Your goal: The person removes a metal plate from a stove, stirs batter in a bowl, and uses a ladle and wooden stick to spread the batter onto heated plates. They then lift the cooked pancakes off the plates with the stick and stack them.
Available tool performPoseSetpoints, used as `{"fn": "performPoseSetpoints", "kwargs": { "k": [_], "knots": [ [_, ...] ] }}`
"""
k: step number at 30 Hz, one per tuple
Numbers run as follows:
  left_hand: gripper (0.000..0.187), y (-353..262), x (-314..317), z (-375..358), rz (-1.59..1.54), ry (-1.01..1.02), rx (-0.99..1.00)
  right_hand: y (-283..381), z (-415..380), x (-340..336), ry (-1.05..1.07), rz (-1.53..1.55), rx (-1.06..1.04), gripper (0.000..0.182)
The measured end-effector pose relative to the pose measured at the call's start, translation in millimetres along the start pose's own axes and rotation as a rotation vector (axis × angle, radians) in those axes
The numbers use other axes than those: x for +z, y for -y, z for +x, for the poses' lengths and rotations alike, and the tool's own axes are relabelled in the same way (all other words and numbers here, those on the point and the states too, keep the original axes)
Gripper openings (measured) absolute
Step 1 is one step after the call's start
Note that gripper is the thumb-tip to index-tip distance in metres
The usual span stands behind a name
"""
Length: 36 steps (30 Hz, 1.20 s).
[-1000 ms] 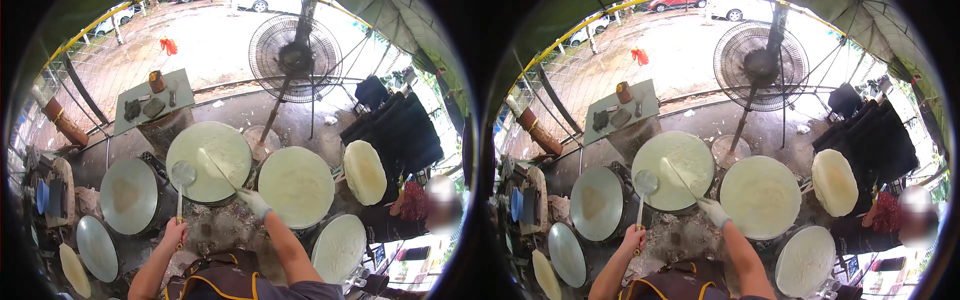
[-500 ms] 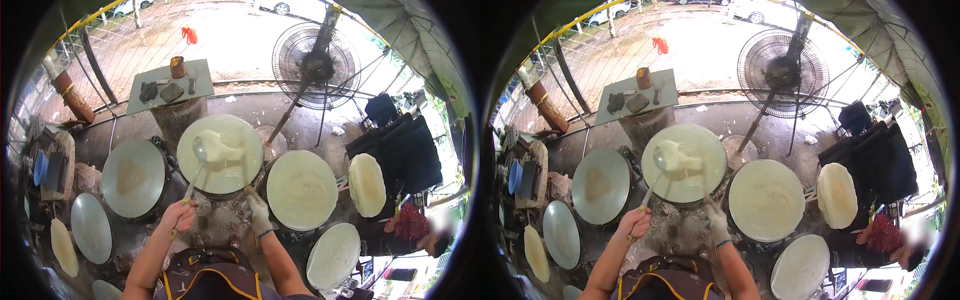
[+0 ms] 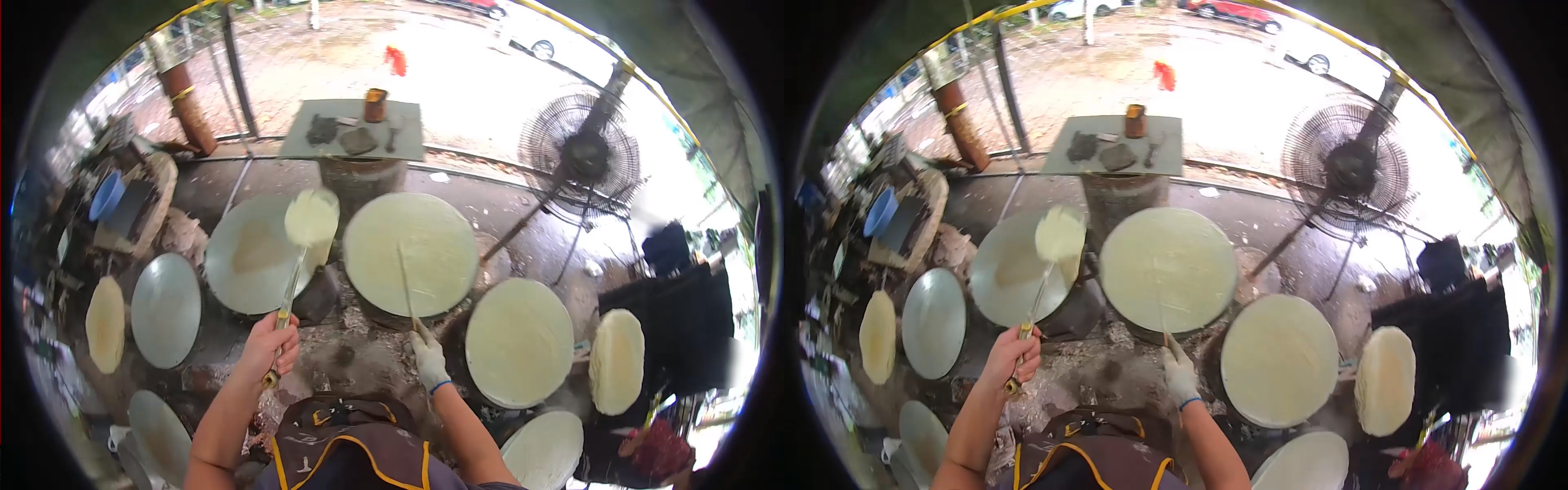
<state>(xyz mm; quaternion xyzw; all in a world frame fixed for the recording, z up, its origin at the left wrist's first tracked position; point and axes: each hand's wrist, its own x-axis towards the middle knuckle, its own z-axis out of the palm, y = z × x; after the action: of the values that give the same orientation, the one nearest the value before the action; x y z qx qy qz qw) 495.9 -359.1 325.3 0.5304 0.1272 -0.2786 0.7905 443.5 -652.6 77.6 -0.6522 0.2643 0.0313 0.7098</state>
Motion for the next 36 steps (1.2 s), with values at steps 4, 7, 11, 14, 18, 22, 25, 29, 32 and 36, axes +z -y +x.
{"fn": "performPoseSetpoints", "kwargs": {
  "k": [4, 7, 11, 14, 18, 22, 25, 29, 32, 36],
  "knots": [
    [0.018, -18, -51, 25, 0.213, -0.06, 0.201, 48, -10, 60, 0.065, 0.076, 0.101, 0.045],
    [0.025, -10, -104, 83, 0.456, -0.128, 0.249, 51, 3, 115, 0.088, 0.195, 0.141, 0.047],
    [0.038, 37, -195, 183, 0.947, -0.286, 0.449, 54, 19, 199, 0.008, 0.269, 0.085, 0.044],
    [0.044, 29, -229, 203, 1.11, -0.311, 0.328, 24, 34, 257, -0.103, -0.036, -0.056, 0.043],
    [0.04, 6, -270, 219, 1.352, -0.345, 0.249, 19, 29, 294, -0.219, -0.567, -0.169, 0.044],
    [0.035, -28, -299, 224, 1.458, -0.329, 0.321, 22, 50, 339, -0.175, -0.4, -0.204, 0.043],
    [0.035, -43, -326, 225, 1.519, -0.332, 0.382, 65, 53, 357, -0.057, -0.09, 0.044, 0.041],
    [0.036, -54, -354, 220, 1.495, -0.363, 0.399, 25, 48, 367, -0.241, -0.154, -0.052, 0.042],
    [0.041, -55, -367, 220, 1.53, -0.398, 0.451, 50, 54, 399, -0.236, -0.573, -0.082, 0.042],
    [0.053, -74, -371, 195, 1.589, -0.455, 0.458, 58, 79, 388, -0.048, -0.026, 0.12, 0.043]
  ]
}}
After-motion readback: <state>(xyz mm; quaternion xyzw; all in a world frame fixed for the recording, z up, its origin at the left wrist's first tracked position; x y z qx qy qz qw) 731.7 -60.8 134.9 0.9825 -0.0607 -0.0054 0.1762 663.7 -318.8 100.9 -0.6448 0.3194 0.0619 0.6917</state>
